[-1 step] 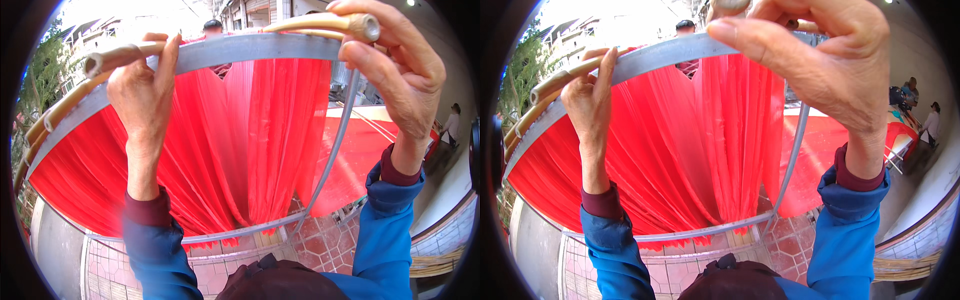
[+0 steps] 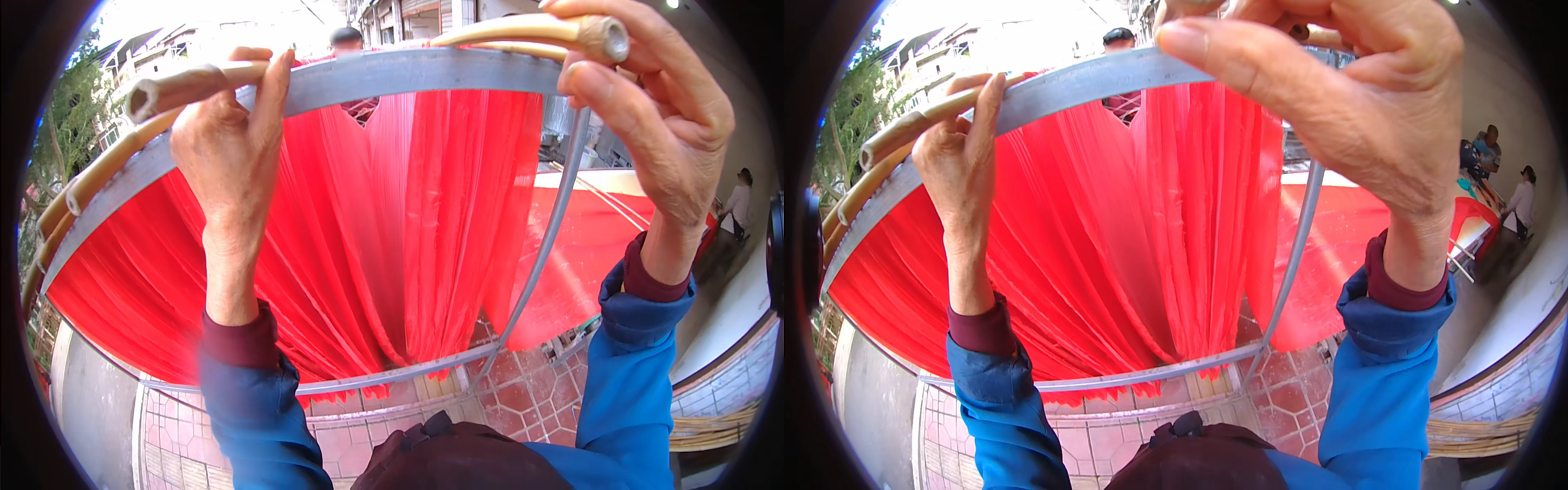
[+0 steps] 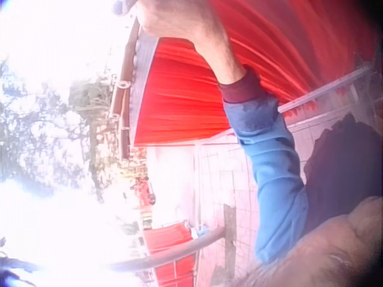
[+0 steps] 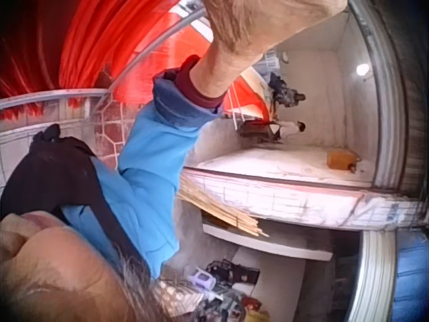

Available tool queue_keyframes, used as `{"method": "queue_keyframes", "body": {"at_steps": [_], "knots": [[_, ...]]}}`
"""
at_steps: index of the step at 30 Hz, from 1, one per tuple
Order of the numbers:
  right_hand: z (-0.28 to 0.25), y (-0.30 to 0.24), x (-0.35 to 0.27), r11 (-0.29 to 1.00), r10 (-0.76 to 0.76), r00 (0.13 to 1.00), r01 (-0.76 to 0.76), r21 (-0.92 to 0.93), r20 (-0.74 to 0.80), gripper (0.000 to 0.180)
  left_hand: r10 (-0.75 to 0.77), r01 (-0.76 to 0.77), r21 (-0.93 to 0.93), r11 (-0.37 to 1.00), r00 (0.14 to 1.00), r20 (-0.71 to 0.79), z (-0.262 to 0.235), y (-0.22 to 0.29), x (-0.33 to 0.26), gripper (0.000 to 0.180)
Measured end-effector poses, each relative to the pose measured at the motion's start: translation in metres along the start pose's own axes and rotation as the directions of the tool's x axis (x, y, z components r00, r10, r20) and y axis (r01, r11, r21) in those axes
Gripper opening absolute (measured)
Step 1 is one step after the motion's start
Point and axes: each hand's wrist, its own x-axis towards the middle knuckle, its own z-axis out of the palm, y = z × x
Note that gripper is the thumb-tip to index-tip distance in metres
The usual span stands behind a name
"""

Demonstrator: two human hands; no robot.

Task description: The person assembles a large red paper lantern by inserting bamboo sticks into slots along the top metal ring. They repeatedly pick up sticks, align them with the ring, and press them into place while holding the lantern steady with the other hand.

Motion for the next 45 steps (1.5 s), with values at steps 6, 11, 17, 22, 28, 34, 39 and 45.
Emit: {"method": "queue_keyframes", "body": {"at_steps": [6,11,17,22,28,34,39,45], "knots": [[-0.010,0.008,-0.001,0.999,0.007,1.000,-0.008,0.034,0.023,0.040,0.031,-0.033,-0.066,0.997,0.999,-0.032,-0.002,-0.003,0.007,0.013],[-0.010,0.005,-0.005,0.999,0.030,0.999,-0.030,0.014,0.018,0.040,0.055,-0.058,-0.081,0.995,0.998,-0.032,-0.002,-0.004,0.005,0.012],[-0.007,-0.002,-0.002,0.999,0.051,0.998,-0.051,-0.001,0.025,0.040,0.139,-0.138,0.090,0.986,0.990,-0.006,-0.008,-0.006,0.011,0.015],[-0.011,-0.002,-0.003,0.994,0.109,0.994,-0.109,0.014,0.023,0.041,0.068,-0.081,0.086,0.993,0.987,0.149,-0.011,-0.005,0.030,0.027],[-0.020,-0.004,0.002,0.989,0.141,0.990,-0.141,0.039,0.019,0.041,0.046,-0.033,-0.080,0.996,0.986,0.162,-0.002,-0.006,0.039,0.015],[-0.024,-0.007,0.000,0.991,0.125,0.992,-0.126,0.042,0.011,0.041,0.137,-0.135,-0.023,0.991,0.988,0.072,0.000,-0.032,0.031,0.026],[-0.024,-0.003,-0.001,0.987,0.147,0.989,-0.148,0.056,0.014,0.041,0.098,-0.113,0.068,0.991,0.978,0.186,-0.006,-0.050,0.031,0.026],[-0.024,-0.003,0.001,0.989,0.135,0.991,-0.136,0.053,0.010,0.041,0.055,-0.062,0.035,0.997,0.983,0.176,-0.006,-0.051,0.031,0.025]]}}
